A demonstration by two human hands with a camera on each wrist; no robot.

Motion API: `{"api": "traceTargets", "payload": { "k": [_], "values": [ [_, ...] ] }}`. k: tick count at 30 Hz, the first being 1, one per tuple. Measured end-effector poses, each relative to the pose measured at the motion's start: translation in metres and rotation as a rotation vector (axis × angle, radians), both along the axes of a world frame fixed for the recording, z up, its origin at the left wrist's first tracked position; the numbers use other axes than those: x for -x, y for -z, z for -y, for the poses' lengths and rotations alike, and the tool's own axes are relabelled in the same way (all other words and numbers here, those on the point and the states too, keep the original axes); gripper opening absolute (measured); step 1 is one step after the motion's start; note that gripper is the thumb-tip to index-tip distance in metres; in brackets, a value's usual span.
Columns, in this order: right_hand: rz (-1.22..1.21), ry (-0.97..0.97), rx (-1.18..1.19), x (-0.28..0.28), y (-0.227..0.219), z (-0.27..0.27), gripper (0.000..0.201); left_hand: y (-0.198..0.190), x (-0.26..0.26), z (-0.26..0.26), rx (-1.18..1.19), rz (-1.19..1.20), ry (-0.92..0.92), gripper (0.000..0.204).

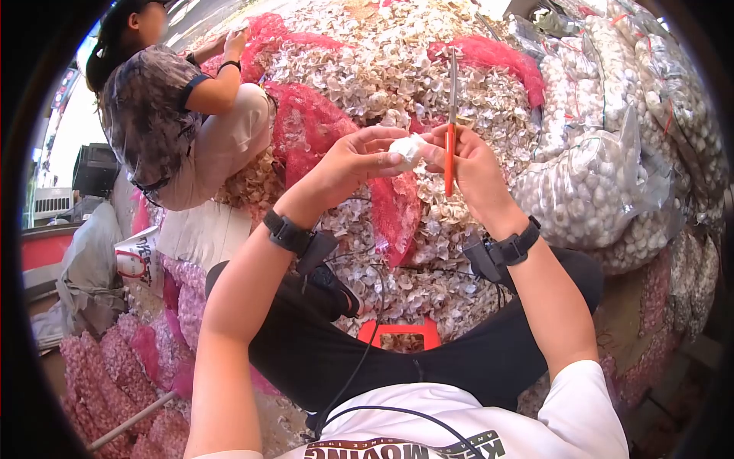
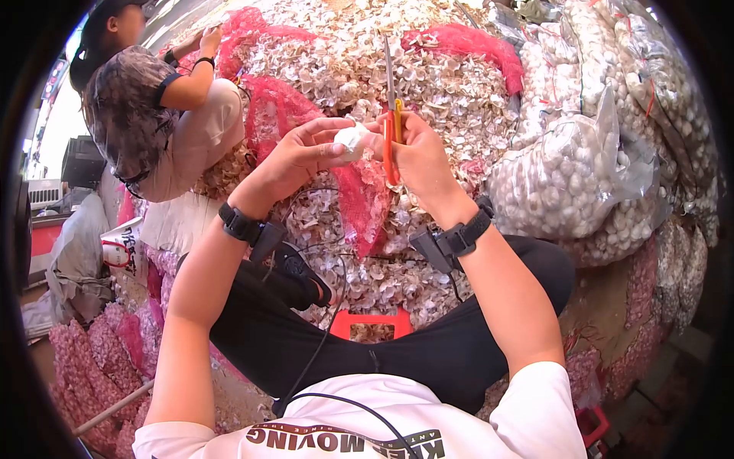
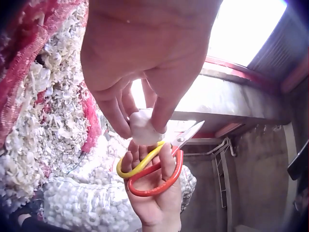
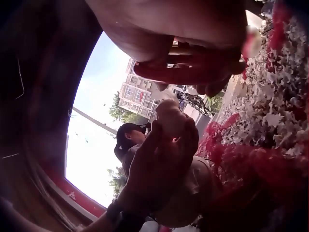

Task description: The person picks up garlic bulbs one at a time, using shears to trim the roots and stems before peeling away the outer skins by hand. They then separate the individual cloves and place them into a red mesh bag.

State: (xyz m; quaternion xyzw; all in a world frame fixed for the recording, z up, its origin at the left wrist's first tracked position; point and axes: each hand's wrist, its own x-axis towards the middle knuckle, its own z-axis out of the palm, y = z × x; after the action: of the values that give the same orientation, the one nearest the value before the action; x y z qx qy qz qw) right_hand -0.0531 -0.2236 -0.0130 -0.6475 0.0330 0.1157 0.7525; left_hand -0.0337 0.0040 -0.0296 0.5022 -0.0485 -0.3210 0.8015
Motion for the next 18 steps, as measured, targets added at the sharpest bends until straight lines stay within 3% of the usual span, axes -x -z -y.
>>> {"api": "traceTargets", "payload": {
  "k": [4,6,9,14,17,18],
  "values": [
    [-0.082,-0.071,-0.158,0.0,0.0,0.003,0.023,0.004,0.001,0.0,0.0,-0.014,0.06,0.047],
    [-0.162,-0.021,-0.233,0.003,-0.004,0.003,0.023,0.004,0.005,0.006,0.137,-0.11,0.042,0.049],
    [-0.08,-0.042,-0.143,0.002,-0.001,0.001,0.022,0.002,0.014,0.014,0.029,-0.044,0.024,0.049],
    [-0.049,-0.022,-0.152,0.008,-0.005,-0.003,0.021,0.005,0.014,0.015,0.118,-0.054,-0.019,0.053],
    [0.104,0.164,0.366,-0.001,0.005,0.008,0.025,0.006,0.007,0.008,0.121,0.0,-0.04,0.053],
    [0.109,0.167,0.366,-0.002,0.002,0.008,0.025,0.004,0.004,0.007,0.088,0.045,-0.058,0.053]
  ]
}}
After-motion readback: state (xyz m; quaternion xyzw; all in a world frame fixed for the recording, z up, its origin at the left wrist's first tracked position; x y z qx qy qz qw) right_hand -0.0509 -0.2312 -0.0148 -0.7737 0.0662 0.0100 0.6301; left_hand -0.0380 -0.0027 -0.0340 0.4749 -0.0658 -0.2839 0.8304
